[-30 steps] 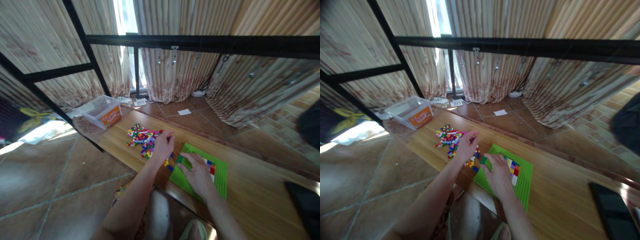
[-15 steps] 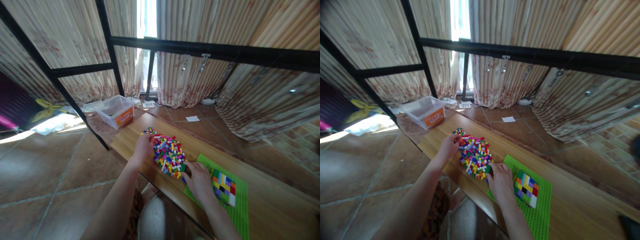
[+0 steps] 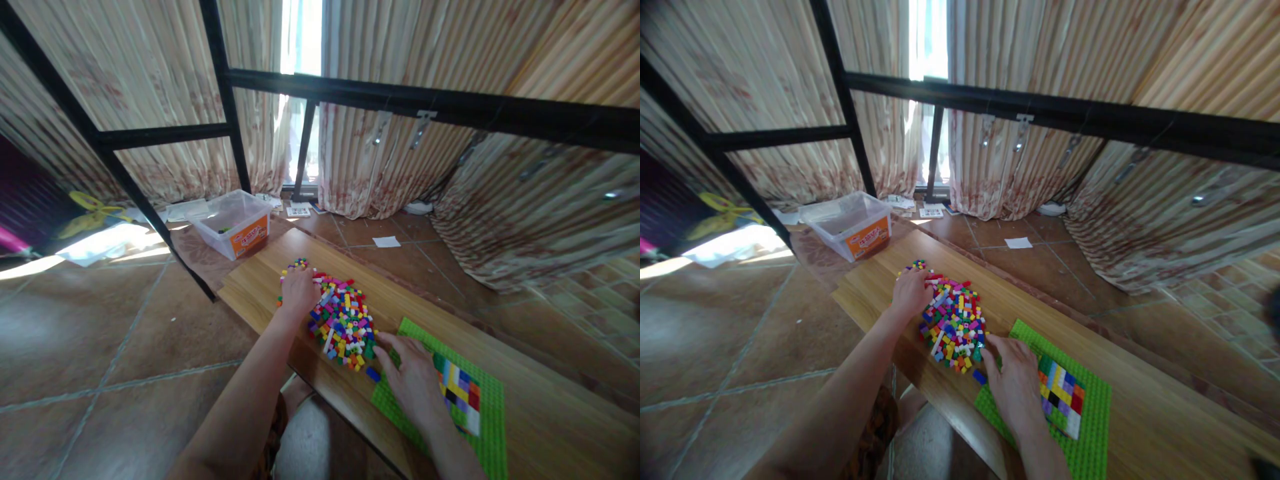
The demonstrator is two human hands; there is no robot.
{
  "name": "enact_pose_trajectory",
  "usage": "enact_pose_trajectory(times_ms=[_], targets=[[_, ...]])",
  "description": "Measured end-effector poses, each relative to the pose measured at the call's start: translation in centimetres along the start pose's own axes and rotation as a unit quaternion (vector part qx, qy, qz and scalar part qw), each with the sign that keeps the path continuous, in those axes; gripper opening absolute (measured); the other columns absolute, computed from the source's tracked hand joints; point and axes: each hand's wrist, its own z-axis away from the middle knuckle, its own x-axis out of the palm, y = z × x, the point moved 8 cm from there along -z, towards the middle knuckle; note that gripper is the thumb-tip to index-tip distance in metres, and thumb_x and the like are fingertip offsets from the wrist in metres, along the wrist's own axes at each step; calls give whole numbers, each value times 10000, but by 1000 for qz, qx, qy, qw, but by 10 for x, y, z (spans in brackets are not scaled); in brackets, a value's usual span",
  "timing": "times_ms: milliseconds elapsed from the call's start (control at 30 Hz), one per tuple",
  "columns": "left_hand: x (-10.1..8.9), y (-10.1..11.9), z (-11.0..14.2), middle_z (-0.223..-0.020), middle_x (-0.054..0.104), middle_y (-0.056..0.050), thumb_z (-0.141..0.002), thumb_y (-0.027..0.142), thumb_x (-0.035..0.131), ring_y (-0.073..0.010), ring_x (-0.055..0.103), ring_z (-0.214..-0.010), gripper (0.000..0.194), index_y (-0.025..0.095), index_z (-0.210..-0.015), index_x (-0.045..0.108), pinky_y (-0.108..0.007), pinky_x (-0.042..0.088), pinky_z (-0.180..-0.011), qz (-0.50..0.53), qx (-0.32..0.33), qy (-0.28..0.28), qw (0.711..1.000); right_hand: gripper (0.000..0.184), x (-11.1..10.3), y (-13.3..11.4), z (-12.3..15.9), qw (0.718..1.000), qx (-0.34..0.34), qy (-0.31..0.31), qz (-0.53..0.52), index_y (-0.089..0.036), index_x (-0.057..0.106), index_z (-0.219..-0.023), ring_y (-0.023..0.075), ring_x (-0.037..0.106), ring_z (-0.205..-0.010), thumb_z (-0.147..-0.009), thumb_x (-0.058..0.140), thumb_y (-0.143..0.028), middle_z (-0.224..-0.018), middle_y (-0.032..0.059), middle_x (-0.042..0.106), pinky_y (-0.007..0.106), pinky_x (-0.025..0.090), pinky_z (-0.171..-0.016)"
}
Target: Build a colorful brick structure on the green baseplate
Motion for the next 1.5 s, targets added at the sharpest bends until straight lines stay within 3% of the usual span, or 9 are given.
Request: enact_pose_trajectory(times_ms=[433,733,1067,1167,1233,1300,1333,1400,1500], targets=[[4,2,0,-922,702,-102,-822,167,462,-266,588,-955,283,199,-929,721,-358,446,-815,-27,3,-26,999,232,-9,0,-1,1000,1,17,-7,-200,663,-1031,239,619,-944,-909,523,-340,-985,66,718,415,446,-871],[4,2,1,-992,694,-120,-847,244,480,-301,582,-1015,265,212,-947,724,-421,447,-849,-44,1,-56,997,228,-14,1,0,1000,12,19,-11,-209,668,-1015,234,620,-946,-912,511,-337,-989,62,719,408,443,-866],[-3,2,-3,-1012,680,-155,-855,352,508,-344,569,-1049,244,190,-890,687,-457,441,-841,-17,-28,-48,998,193,-20,1,0,999,34,19,-25,-225,680,-1001,235,606,-973,-896,529,-284,-992,70,713,424,432,-891],[-15,5,-8,-968,680,-148,-844,380,517,-309,592,-962,264,168,-865,671,-418,447,-821,30,-8,-7,999,184,-27,-3,0,998,43,31,-43,-223,678,-996,233,601,-970,-899,528,-264,-986,67,711,424,430,-904],[-20,13,-7,-861,682,-112,-827,384,532,-254,605,-841,261,159,-829,664,-359,453,-764,134,-2,6,991,186,-37,-4,1,995,52,54,-71,-222,676,-1001,227,603,-963,-903,522,-264,-979,64,711,416,437,-903],[-17,28,1,-744,657,-59,-789,382,567,-190,582,-709,246,154,-796,657,-296,440,-675,295,-1,-22,955,193,-50,-1,4,987,68,89,-112,-219,669,-1022,214,609,-953,-901,528,-273,-966,59,711,399,450,-896],[-12,41,9,-699,638,-35,-765,376,589,-161,560,-657,236,149,-784,653,-268,424,-632,388,3,-53,920,202,-57,2,6,982,78,107,-137,-221,663,-1042,207,612,-952,-896,538,-283,-962,54,711,392,455,-899],[-1,73,31,-651,596,6,-712,375,647,-109,506,-585,242,144,-783,644,-228,392,-581,545,-10,-136,827,245,-68,10,12,969,102,129,-184,-227,644,-1094,197,617,-966,-875,571,-310,-974,45,706,386,454,-922],[17,125,70,-676,601,13,-644,354,739,-82,496,-572,308,144,-858,672,-205,379,-557,663,-36,-281,692,364,-77,21,21,956,126,115,-239,-238,606,-1176,197,619,-995,-831,627,-351,-1047,52,686,391,456,-939]])
